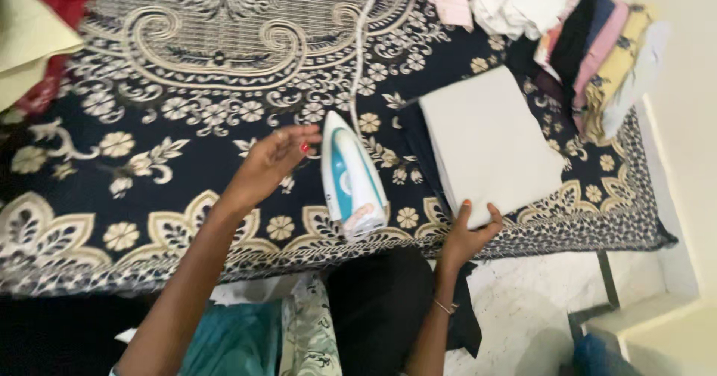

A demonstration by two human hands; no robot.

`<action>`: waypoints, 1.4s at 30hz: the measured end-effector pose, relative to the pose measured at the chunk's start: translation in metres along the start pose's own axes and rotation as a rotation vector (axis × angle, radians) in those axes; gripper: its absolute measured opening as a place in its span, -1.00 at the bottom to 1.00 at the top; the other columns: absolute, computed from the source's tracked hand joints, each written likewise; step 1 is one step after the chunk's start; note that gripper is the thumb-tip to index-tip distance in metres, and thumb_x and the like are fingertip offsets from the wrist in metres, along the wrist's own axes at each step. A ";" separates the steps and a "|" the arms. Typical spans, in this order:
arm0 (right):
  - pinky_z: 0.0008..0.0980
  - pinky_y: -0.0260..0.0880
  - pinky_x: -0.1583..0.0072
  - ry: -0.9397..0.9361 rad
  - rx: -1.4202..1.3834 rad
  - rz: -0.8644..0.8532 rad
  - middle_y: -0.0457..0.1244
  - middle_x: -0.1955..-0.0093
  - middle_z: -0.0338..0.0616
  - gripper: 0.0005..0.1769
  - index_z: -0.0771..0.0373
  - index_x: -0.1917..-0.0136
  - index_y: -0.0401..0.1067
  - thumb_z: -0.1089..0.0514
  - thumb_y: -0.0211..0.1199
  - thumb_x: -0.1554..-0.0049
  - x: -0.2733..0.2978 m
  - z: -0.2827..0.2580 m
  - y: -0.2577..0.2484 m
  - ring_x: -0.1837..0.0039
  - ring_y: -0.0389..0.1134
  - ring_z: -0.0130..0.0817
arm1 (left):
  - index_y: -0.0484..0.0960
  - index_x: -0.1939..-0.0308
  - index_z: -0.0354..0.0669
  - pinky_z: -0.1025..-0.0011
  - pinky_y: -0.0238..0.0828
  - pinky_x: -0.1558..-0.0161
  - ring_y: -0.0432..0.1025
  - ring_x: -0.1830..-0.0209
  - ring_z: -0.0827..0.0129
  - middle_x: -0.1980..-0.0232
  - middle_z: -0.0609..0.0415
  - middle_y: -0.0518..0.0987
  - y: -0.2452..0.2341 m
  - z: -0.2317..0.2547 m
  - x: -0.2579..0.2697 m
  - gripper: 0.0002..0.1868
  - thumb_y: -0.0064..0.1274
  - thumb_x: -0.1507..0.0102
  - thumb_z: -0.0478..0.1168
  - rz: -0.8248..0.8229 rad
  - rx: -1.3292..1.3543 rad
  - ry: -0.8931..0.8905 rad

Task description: The person irons a light-colored pair of pants on a patterned bedspread, using a handheld electric iron. They smooth the fabric, iron both sides, and then fold the pants before picking up another garment.

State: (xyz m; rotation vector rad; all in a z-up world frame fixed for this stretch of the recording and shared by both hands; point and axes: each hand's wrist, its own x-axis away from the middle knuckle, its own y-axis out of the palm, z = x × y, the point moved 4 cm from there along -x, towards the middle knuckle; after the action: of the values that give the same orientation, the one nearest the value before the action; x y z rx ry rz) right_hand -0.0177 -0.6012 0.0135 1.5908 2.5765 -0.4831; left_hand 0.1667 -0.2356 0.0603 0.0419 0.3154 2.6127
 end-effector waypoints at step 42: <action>-0.20 0.30 -0.07 -0.847 0.431 -0.583 0.36 0.01 -0.25 -0.88 0.12 0.06 0.61 0.14 0.26 -0.21 0.313 -0.115 0.169 -0.03 0.33 -0.25 | 0.10 -0.62 -0.27 -0.16 -0.15 -0.50 0.02 -0.61 -0.09 -0.68 -0.10 0.11 -0.385 0.183 0.271 -0.07 0.22 -0.31 -0.02 1.387 -1.675 0.102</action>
State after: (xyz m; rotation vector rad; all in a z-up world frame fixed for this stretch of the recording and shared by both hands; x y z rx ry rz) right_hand -0.0014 -0.2277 0.0131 0.4207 2.2364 -1.4497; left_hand 0.1312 0.2622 0.1418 -0.6146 -2.6460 2.9466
